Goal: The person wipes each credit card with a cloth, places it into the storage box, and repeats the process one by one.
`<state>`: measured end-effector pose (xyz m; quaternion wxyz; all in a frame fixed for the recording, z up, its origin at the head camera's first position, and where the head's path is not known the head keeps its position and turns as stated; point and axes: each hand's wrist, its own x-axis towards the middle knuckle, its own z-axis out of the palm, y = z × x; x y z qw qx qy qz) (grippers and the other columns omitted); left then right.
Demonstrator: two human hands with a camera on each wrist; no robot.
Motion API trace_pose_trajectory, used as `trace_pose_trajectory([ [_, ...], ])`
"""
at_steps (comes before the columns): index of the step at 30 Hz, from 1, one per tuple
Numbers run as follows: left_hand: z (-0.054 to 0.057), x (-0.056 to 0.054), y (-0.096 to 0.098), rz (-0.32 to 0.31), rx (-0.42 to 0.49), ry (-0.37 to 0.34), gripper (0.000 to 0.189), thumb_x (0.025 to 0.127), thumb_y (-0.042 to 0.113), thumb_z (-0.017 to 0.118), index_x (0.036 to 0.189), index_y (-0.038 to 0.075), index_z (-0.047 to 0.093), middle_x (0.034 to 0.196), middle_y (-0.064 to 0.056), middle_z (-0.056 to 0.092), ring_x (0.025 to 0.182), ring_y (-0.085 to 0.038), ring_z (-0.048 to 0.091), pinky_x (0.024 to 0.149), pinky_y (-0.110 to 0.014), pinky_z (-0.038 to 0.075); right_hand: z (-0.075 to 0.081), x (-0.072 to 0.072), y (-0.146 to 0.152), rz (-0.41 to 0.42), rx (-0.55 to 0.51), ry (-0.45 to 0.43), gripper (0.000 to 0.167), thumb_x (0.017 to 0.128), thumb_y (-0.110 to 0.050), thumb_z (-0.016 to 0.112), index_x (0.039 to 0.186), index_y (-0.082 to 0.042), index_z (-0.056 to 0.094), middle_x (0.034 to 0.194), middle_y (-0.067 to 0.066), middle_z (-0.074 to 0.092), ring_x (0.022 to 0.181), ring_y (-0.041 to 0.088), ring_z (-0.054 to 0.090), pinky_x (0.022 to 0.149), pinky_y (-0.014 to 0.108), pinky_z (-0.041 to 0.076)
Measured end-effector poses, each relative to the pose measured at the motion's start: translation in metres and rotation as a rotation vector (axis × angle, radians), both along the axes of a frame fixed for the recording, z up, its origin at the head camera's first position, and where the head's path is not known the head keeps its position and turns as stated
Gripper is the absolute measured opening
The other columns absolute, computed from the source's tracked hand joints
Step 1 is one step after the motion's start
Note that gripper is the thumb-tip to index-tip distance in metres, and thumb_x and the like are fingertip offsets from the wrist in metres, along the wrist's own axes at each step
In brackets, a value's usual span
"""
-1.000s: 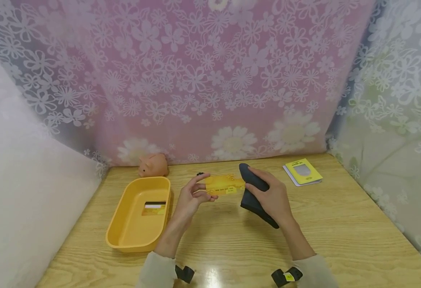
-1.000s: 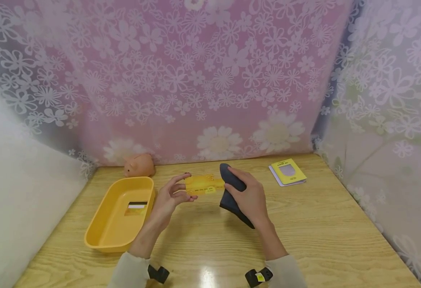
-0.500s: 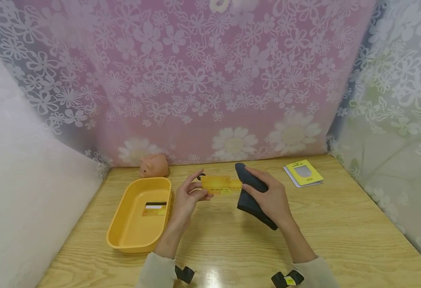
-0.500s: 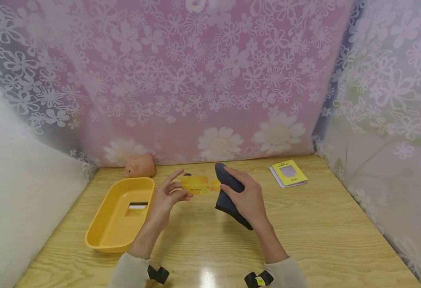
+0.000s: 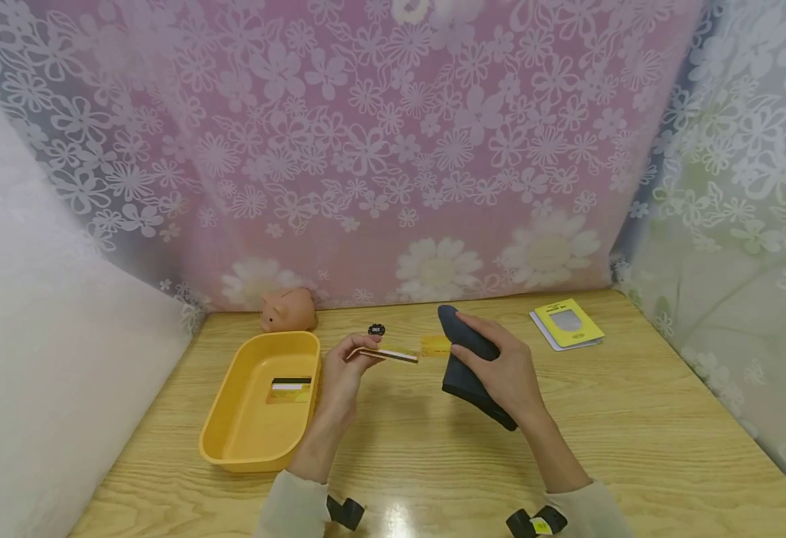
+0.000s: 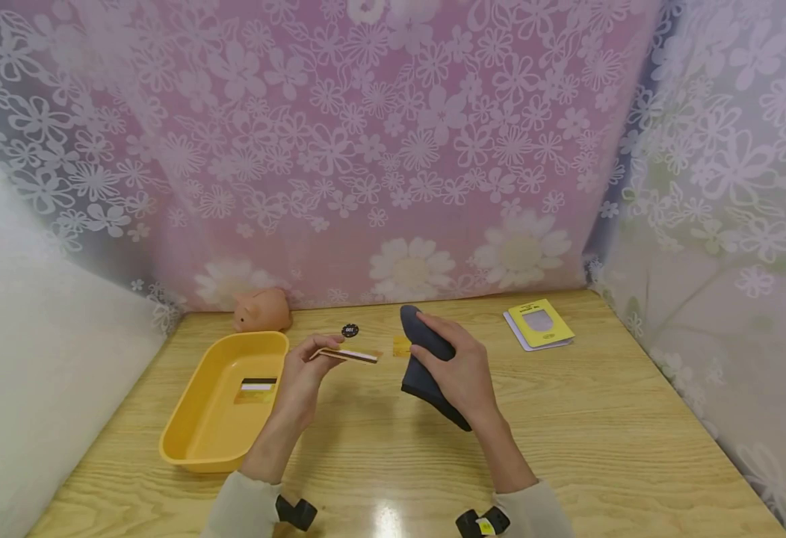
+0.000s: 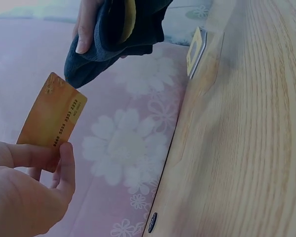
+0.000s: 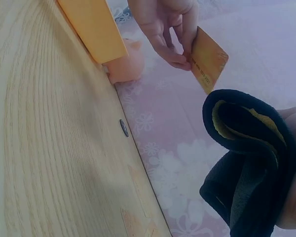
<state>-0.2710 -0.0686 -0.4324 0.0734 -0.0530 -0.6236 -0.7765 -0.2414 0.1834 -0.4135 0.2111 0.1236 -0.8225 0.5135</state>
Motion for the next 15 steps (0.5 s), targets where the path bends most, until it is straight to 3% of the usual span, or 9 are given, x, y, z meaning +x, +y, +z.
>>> trace_pose_trajectory([
  [4, -0.0003, 0.0011, -0.0001, 0.002, 0.006, -0.012, 0.008, 0.095, -0.009, 0.067, 0.094, -0.001, 0.069, 0.113, -0.009, 0.065, 0.100, -0.019, 0.071, 0.092, -0.034, 0.061, 0.0000, 0.0006, -0.0008, -0.002, 0.005, -0.001, 0.054, 0.092, -0.024, 0.083, 0.142, -0.030, 0.066, 0.143, -0.001, 0.063, 0.127, 0.026, 0.062, 0.095, 0.047, 0.058],
  [9, -0.0001, 0.0025, -0.0014, -0.063, 0.000, 0.016, 0.013, 0.097, -0.011, 0.057, 0.102, -0.005, 0.067, 0.109, -0.013, 0.058, 0.088, -0.023, 0.073, 0.086, -0.042, 0.064, 0.0005, 0.0009, -0.0018, -0.003, 0.007, -0.005, 0.054, 0.091, -0.025, 0.083, 0.142, -0.032, 0.066, 0.142, -0.001, 0.063, 0.126, 0.027, 0.062, 0.095, 0.048, 0.058],
  [15, -0.0011, 0.0033, -0.0017, -0.064, -0.019, -0.013, 0.015, 0.098, -0.002, 0.061, 0.110, -0.006, 0.069, 0.123, -0.016, 0.061, 0.087, -0.025, 0.075, 0.096, -0.043, 0.060, -0.0006, 0.0005, -0.0027, -0.002, 0.010, 0.001, 0.053, 0.092, -0.026, 0.083, 0.142, -0.032, 0.066, 0.142, -0.001, 0.064, 0.126, 0.026, 0.062, 0.093, 0.048, 0.058],
])
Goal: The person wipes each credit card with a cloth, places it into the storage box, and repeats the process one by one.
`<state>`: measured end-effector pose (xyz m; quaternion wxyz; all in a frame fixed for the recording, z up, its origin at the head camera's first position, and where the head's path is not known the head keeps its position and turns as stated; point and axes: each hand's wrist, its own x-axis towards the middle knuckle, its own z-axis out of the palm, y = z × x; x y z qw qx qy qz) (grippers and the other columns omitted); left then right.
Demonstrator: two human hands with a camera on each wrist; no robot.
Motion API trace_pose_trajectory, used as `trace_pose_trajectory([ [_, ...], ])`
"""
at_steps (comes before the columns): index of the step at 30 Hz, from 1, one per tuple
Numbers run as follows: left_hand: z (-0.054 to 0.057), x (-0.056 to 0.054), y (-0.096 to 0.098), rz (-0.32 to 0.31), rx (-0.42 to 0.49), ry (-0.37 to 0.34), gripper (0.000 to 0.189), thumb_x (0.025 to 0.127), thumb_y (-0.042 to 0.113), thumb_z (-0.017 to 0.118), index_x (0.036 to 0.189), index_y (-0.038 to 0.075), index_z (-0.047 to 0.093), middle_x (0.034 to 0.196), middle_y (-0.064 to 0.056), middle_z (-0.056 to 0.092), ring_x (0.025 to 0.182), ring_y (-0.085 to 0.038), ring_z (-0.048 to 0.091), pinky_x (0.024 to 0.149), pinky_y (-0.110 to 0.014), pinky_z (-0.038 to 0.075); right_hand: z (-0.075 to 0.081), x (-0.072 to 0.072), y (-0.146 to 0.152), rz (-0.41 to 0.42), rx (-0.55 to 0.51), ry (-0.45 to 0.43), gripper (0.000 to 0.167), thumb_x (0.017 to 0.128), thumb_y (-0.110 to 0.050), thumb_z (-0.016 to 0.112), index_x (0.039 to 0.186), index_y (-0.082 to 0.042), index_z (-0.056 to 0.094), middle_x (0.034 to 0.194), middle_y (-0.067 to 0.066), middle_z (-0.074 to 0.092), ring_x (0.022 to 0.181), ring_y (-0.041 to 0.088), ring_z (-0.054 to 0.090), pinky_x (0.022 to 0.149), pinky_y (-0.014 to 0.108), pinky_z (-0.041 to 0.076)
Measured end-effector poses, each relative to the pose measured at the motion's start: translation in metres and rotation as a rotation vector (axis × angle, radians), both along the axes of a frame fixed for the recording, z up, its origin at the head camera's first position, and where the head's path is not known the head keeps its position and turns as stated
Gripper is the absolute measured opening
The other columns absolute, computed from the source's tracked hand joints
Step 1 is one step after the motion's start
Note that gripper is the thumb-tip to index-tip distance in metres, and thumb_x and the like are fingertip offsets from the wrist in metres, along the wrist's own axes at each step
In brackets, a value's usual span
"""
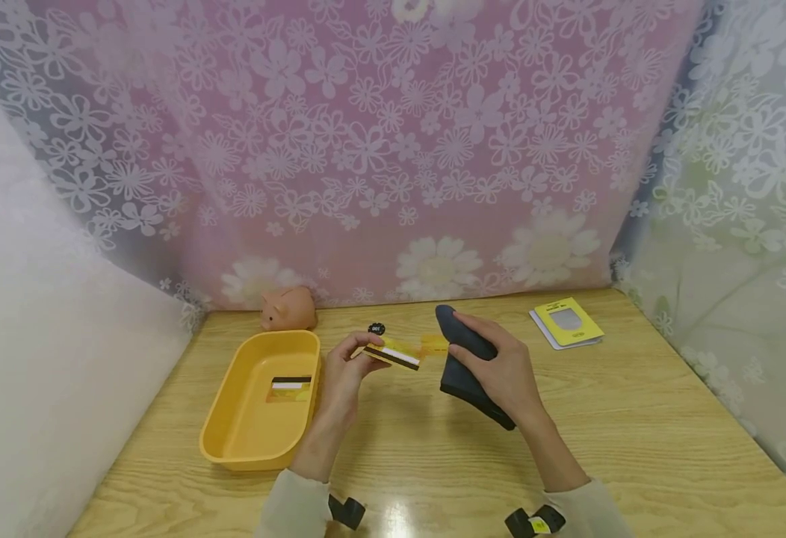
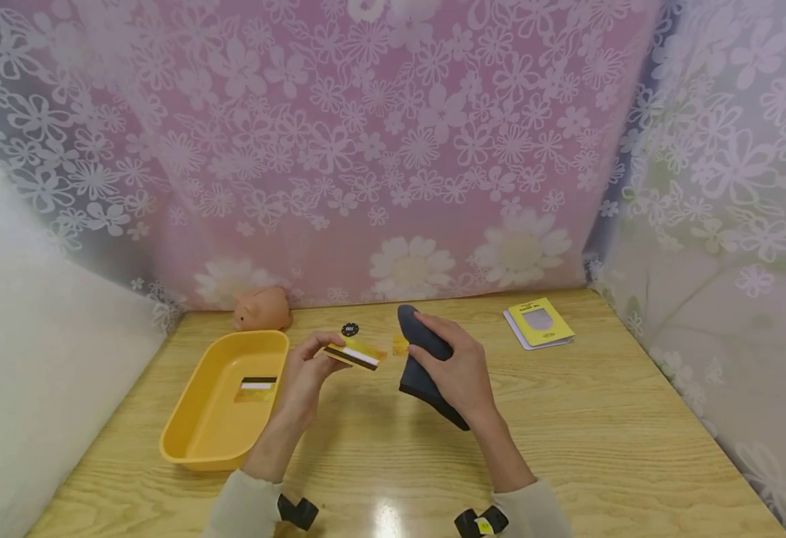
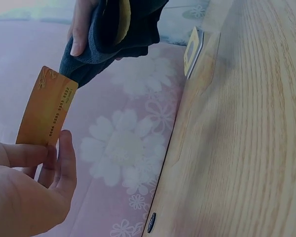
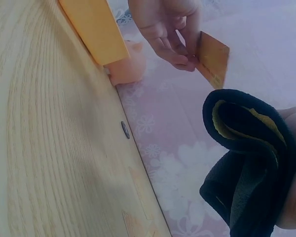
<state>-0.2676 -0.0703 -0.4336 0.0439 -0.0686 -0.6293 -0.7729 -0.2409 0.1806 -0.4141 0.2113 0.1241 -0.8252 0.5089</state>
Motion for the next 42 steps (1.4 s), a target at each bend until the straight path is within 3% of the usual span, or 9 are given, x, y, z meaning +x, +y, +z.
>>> trace_pose_trajectory([
  [4, -0.001, 0.001, 0.000, -0.002, -0.009, -0.017, 0.028, 0.097, -0.001, 0.060, 0.122, -0.005, 0.071, 0.133, -0.016, 0.063, 0.094, -0.028, 0.075, 0.101, -0.042, 0.058, -0.001, 0.000, -0.001, 0.004, 0.013, 0.002, 0.053, 0.092, -0.027, 0.083, 0.142, -0.031, 0.066, 0.140, -0.002, 0.065, 0.123, 0.024, 0.064, 0.090, 0.045, 0.059],
  [10, 0.000, 0.001, -0.001, -0.073, 0.043, -0.007, 0.041, 0.095, -0.005, 0.050, 0.133, -0.004, 0.068, 0.147, -0.017, 0.057, 0.127, -0.035, 0.058, 0.097, -0.046, 0.059, 0.001, 0.002, -0.003, -0.004, 0.019, -0.005, 0.053, 0.091, -0.027, 0.083, 0.142, -0.031, 0.067, 0.139, -0.003, 0.065, 0.119, 0.023, 0.065, 0.083, 0.036, 0.060],
  [13, 0.000, 0.000, -0.001, -0.086, 0.059, 0.004, 0.037, 0.099, -0.005, 0.055, 0.134, -0.005, 0.067, 0.150, -0.018, 0.054, 0.118, -0.026, 0.065, 0.096, -0.041, 0.060, 0.001, 0.001, -0.005, 0.014, 0.010, 0.004, 0.053, 0.091, -0.026, 0.083, 0.141, -0.030, 0.067, 0.140, -0.001, 0.065, 0.118, 0.024, 0.065, 0.079, 0.031, 0.060],
  [17, 0.000, 0.001, 0.003, -0.060, 0.014, 0.011, 0.042, 0.097, -0.006, 0.066, 0.138, 0.001, 0.066, 0.146, -0.016, 0.053, 0.089, -0.017, 0.074, 0.096, -0.038, 0.060, 0.000, 0.002, -0.009, 0.054, -0.002, 0.030, 0.053, 0.092, -0.022, 0.083, 0.142, -0.029, 0.067, 0.141, -0.001, 0.064, 0.119, 0.024, 0.065, 0.080, 0.031, 0.060],
  [22, -0.002, 0.002, 0.009, -0.035, -0.034, 0.000, 0.049, 0.095, -0.008, 0.069, 0.141, 0.007, 0.065, 0.132, -0.018, 0.055, 0.092, -0.022, 0.075, 0.097, -0.047, 0.060, -0.003, 0.005, -0.016, 0.091, 0.017, 0.045, 0.053, 0.093, -0.021, 0.082, 0.143, -0.028, 0.066, 0.144, 0.000, 0.063, 0.126, 0.026, 0.063, 0.085, 0.035, 0.061],
  [29, -0.003, 0.003, 0.010, -0.012, -0.047, 0.003, 0.050, 0.094, -0.009, 0.070, 0.141, 0.008, 0.065, 0.129, -0.019, 0.055, 0.090, -0.024, 0.075, 0.095, -0.039, 0.061, 0.002, 0.010, -0.023, 0.097, 0.014, 0.084, 0.054, 0.091, -0.018, 0.083, 0.142, -0.027, 0.067, 0.142, -0.001, 0.063, 0.123, 0.025, 0.064, 0.084, 0.036, 0.061],
  [36, -0.005, 0.007, 0.018, -0.058, -0.110, 0.000, 0.054, 0.093, -0.004, 0.074, 0.144, 0.010, 0.063, 0.134, -0.018, 0.056, 0.098, -0.020, 0.074, 0.095, -0.038, 0.061, -0.001, 0.017, -0.038, 0.163, 0.039, 0.068, 0.054, 0.093, -0.018, 0.081, 0.144, -0.028, 0.065, 0.145, -0.002, 0.061, 0.128, 0.026, 0.061, 0.091, 0.042, 0.061],
  [42, -0.006, 0.011, 0.028, -0.086, -0.127, 0.006, 0.053, 0.095, -0.010, 0.063, 0.144, 0.010, 0.062, 0.140, -0.015, 0.059, 0.112, -0.026, 0.072, 0.089, -0.033, 0.062, -0.003, 0.022, -0.051, 0.189, 0.083, 0.068, 0.055, 0.091, -0.018, 0.083, 0.143, -0.029, 0.066, 0.146, -0.002, 0.061, 0.132, 0.026, 0.060, 0.098, 0.046, 0.059],
])
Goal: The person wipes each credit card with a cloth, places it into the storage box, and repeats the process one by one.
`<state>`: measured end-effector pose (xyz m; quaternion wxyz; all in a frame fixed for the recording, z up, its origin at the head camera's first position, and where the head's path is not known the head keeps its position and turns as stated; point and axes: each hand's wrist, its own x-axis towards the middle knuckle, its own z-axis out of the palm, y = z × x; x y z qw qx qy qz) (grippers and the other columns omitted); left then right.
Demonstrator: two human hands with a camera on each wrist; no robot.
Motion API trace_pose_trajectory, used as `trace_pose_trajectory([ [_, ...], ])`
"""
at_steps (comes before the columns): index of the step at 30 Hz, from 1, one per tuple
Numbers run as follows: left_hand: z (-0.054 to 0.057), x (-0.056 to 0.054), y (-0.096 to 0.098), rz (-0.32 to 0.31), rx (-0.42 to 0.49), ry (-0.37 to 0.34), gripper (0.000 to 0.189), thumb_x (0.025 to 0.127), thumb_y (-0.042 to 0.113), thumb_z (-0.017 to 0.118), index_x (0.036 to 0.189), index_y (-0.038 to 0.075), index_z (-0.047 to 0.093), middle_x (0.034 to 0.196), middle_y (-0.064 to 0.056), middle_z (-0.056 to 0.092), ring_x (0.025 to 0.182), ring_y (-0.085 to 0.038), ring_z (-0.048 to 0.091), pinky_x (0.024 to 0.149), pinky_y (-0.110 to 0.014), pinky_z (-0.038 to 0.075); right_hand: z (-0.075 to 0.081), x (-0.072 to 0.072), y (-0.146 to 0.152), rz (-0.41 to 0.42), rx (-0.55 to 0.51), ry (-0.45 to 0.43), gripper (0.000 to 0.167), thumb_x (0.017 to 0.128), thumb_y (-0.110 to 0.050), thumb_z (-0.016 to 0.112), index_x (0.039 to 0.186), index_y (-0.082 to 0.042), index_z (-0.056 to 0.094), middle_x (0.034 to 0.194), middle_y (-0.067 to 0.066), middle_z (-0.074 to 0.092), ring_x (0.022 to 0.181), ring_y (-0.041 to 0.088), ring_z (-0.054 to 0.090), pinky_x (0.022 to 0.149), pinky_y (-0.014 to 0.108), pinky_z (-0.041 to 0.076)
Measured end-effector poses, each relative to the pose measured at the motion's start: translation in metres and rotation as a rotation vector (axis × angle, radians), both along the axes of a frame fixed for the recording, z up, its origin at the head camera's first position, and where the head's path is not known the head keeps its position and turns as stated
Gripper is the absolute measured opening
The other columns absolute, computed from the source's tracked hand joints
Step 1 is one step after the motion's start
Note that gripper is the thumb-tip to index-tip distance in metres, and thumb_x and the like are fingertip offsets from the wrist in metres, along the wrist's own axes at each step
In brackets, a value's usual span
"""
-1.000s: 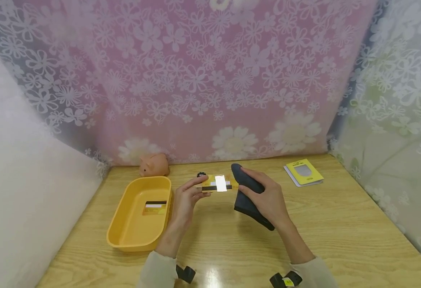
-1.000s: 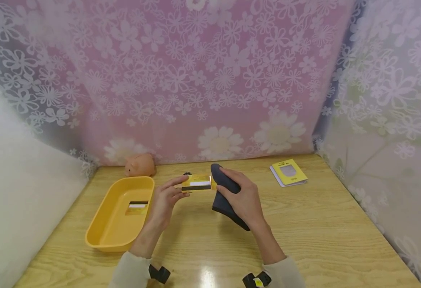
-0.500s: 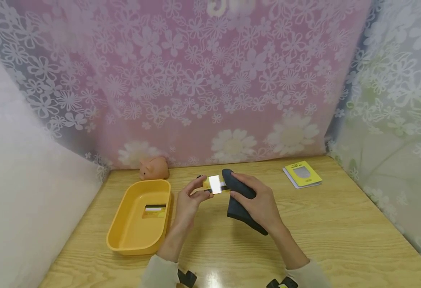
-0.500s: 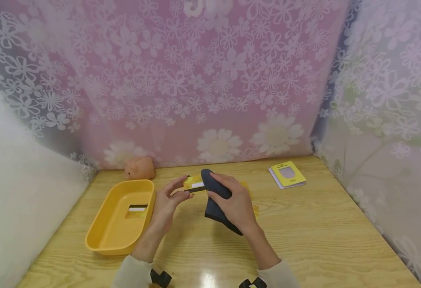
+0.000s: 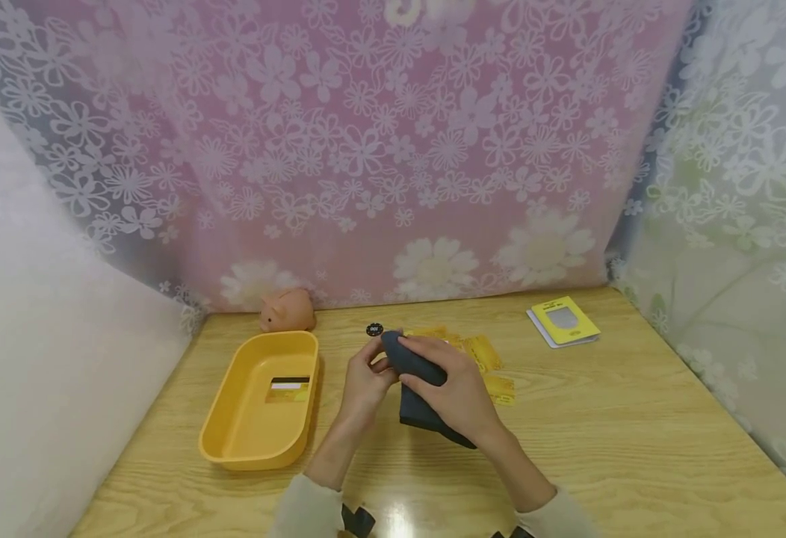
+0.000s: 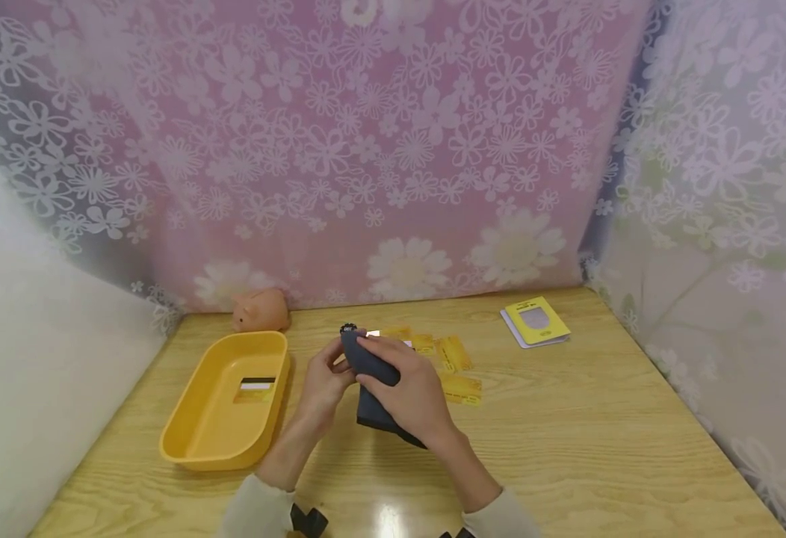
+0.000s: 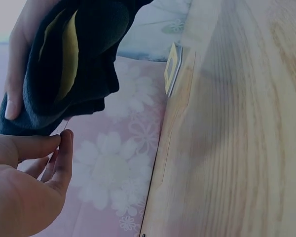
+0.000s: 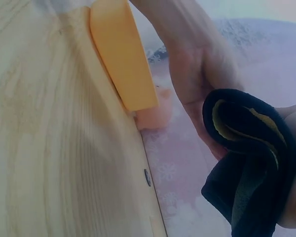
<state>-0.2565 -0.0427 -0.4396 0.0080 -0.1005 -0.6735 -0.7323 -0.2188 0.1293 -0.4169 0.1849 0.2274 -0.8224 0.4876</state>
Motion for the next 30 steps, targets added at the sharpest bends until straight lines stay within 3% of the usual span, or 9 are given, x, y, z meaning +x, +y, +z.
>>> trace_pose_trajectory([
  [6, 0.000, 0.002, 0.002, 0.021, -0.008, 0.005, 0.058, 0.092, -0.016, 0.058, 0.141, 0.015, 0.066, 0.141, -0.015, 0.060, 0.115, -0.029, 0.070, 0.075, -0.024, 0.057, -0.001, 0.003, -0.008, -0.008, 0.035, 0.063, 0.057, 0.088, -0.015, 0.085, 0.141, -0.024, 0.068, 0.144, 0.003, 0.063, 0.129, 0.030, 0.062, 0.094, 0.047, 0.060],
  [13, 0.003, 0.001, -0.001, -0.005, 0.029, 0.025, 0.053, 0.094, -0.011, 0.066, 0.144, 0.008, 0.062, 0.134, -0.014, 0.061, 0.108, -0.025, 0.072, 0.088, -0.031, 0.062, -0.003, 0.004, -0.004, -0.117, 0.096, 0.092, 0.054, 0.088, -0.018, 0.086, 0.139, -0.024, 0.069, 0.142, 0.001, 0.065, 0.123, 0.030, 0.066, 0.090, 0.048, 0.062],
  [17, 0.004, 0.001, -0.004, 0.002, 0.019, 0.016, 0.053, 0.093, -0.008, 0.072, 0.142, 0.011, 0.064, 0.133, -0.014, 0.059, 0.101, -0.024, 0.073, 0.091, -0.034, 0.061, -0.004, 0.002, 0.003, -0.155, 0.097, 0.077, 0.054, 0.088, -0.018, 0.086, 0.139, -0.024, 0.069, 0.141, 0.000, 0.065, 0.122, 0.031, 0.066, 0.088, 0.048, 0.062],
  [23, 0.006, 0.001, -0.007, 0.010, 0.025, 0.000, 0.055, 0.092, -0.015, 0.068, 0.140, 0.012, 0.065, 0.135, -0.018, 0.054, 0.096, -0.024, 0.071, 0.094, -0.043, 0.062, -0.006, -0.001, 0.017, -0.184, 0.100, 0.093, 0.056, 0.087, -0.015, 0.087, 0.140, -0.022, 0.069, 0.142, 0.005, 0.064, 0.119, 0.031, 0.067, 0.081, 0.045, 0.064],
  [30, 0.007, 0.002, -0.009, 0.042, 0.022, -0.026, 0.055, 0.091, -0.015, 0.069, 0.138, 0.013, 0.068, 0.132, -0.018, 0.056, 0.090, -0.021, 0.071, 0.096, -0.048, 0.061, -0.008, -0.005, 0.038, -0.246, 0.110, 0.076, 0.056, 0.087, -0.014, 0.086, 0.140, -0.020, 0.069, 0.141, 0.006, 0.064, 0.123, 0.033, 0.066, 0.084, 0.050, 0.062],
])
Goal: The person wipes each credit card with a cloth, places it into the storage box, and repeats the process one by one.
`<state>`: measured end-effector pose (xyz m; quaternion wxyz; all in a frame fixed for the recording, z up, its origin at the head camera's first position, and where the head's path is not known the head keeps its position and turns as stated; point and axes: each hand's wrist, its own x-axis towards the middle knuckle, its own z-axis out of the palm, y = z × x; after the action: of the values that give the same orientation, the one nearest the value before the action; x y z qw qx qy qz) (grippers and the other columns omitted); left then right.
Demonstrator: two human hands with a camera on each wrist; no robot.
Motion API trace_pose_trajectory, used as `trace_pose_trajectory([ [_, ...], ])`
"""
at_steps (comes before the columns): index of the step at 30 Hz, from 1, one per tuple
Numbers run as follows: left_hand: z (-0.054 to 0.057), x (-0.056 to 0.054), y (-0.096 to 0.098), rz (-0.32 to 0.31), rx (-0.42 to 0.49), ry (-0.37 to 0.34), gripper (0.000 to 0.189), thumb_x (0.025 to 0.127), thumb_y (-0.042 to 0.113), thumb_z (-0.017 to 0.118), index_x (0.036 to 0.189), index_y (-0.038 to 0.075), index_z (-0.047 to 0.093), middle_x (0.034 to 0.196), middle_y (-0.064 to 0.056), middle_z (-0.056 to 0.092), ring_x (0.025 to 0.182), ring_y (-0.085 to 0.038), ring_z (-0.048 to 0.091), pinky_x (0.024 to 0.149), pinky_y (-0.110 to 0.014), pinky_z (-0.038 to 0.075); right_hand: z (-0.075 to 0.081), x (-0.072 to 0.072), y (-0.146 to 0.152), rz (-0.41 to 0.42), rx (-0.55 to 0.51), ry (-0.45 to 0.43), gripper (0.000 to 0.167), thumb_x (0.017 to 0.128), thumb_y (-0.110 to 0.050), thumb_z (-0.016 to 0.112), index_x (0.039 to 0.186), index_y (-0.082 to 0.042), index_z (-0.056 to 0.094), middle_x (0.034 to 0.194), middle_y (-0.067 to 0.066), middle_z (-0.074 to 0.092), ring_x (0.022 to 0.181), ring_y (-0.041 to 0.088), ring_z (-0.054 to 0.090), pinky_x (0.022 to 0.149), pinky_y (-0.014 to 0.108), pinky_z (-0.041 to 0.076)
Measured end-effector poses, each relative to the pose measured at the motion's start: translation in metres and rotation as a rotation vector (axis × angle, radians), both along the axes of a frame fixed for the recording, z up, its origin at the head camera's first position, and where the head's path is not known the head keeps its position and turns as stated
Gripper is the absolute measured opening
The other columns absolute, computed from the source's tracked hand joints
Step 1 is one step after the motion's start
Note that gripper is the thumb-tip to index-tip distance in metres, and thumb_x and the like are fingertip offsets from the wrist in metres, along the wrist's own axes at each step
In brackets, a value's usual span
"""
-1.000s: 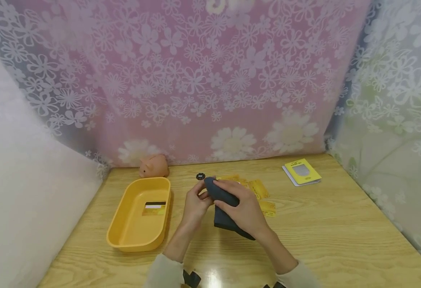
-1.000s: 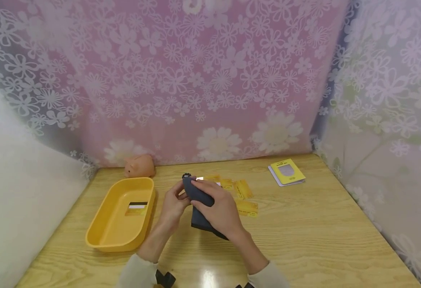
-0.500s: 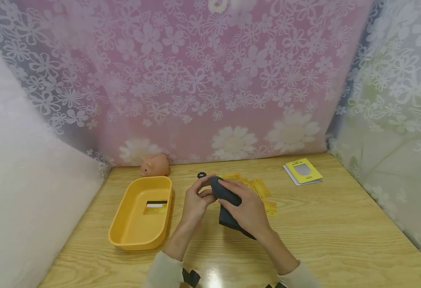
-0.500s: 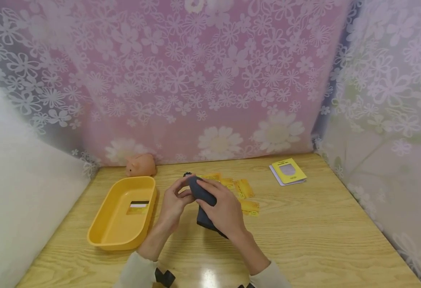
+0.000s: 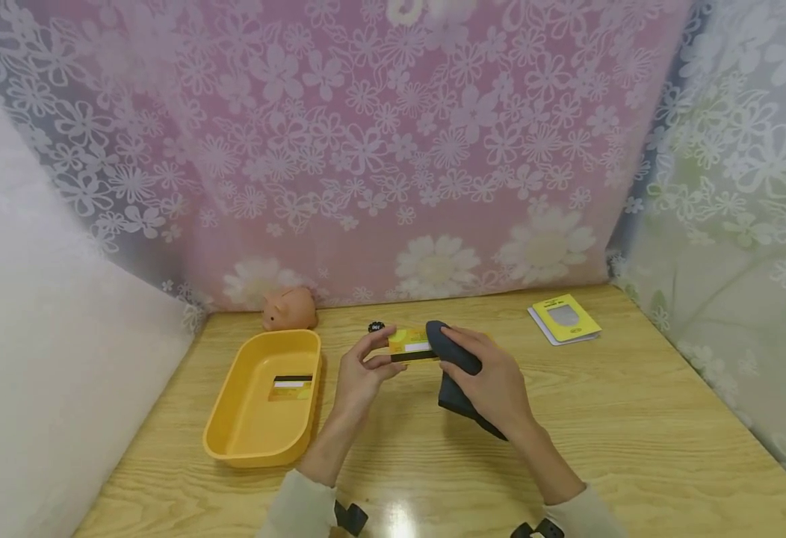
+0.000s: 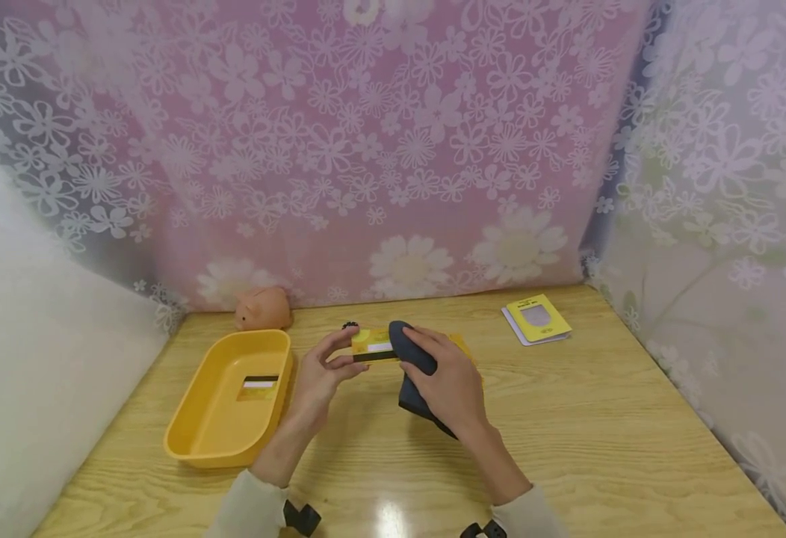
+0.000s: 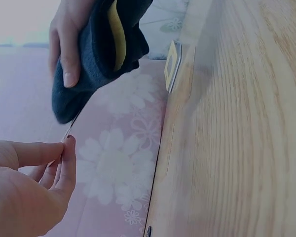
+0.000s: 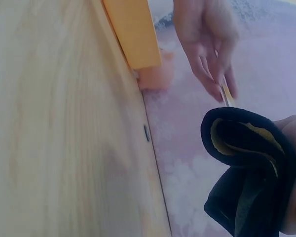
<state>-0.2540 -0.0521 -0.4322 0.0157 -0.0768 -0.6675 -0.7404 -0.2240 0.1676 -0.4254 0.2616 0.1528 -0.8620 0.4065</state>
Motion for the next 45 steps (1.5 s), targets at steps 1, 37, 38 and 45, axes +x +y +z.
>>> trace_pose_trajectory([
  [1, 0.000, 0.000, -0.001, 0.004, -0.002, -0.003, 0.055, 0.091, -0.015, 0.069, 0.138, 0.014, 0.068, 0.133, -0.017, 0.055, 0.090, -0.021, 0.071, 0.095, -0.046, 0.061, 0.000, 0.000, 0.003, -0.010, 0.000, -0.002, 0.056, 0.087, -0.014, 0.086, 0.140, -0.020, 0.069, 0.141, 0.007, 0.065, 0.122, 0.034, 0.066, 0.084, 0.050, 0.062],
  [37, 0.003, 0.000, -0.003, 0.001, -0.059, 0.030, 0.051, 0.095, -0.006, 0.070, 0.142, 0.013, 0.065, 0.132, -0.011, 0.064, 0.104, -0.022, 0.073, 0.088, -0.032, 0.062, 0.006, 0.009, -0.051, 0.160, 0.015, 0.019, 0.054, 0.089, -0.019, 0.085, 0.140, -0.023, 0.068, 0.142, 0.001, 0.064, 0.123, 0.030, 0.066, 0.090, 0.045, 0.062],
  [38, 0.003, 0.000, -0.003, -0.001, -0.065, 0.032, 0.052, 0.095, -0.006, 0.071, 0.142, 0.015, 0.065, 0.131, -0.011, 0.064, 0.102, -0.023, 0.073, 0.088, -0.032, 0.062, 0.005, 0.009, -0.050, 0.145, 0.022, 0.020, 0.054, 0.088, -0.018, 0.086, 0.140, -0.023, 0.069, 0.142, 0.001, 0.065, 0.122, 0.030, 0.067, 0.089, 0.046, 0.062],
  [45, 0.002, 0.002, -0.004, 0.013, -0.068, 0.027, 0.053, 0.091, -0.006, 0.075, 0.137, 0.021, 0.069, 0.130, -0.013, 0.062, 0.100, -0.026, 0.072, 0.091, -0.035, 0.062, 0.003, 0.009, -0.039, 0.085, 0.036, -0.009, 0.054, 0.088, -0.020, 0.086, 0.139, -0.024, 0.070, 0.139, 0.001, 0.066, 0.119, 0.031, 0.068, 0.085, 0.047, 0.063],
])
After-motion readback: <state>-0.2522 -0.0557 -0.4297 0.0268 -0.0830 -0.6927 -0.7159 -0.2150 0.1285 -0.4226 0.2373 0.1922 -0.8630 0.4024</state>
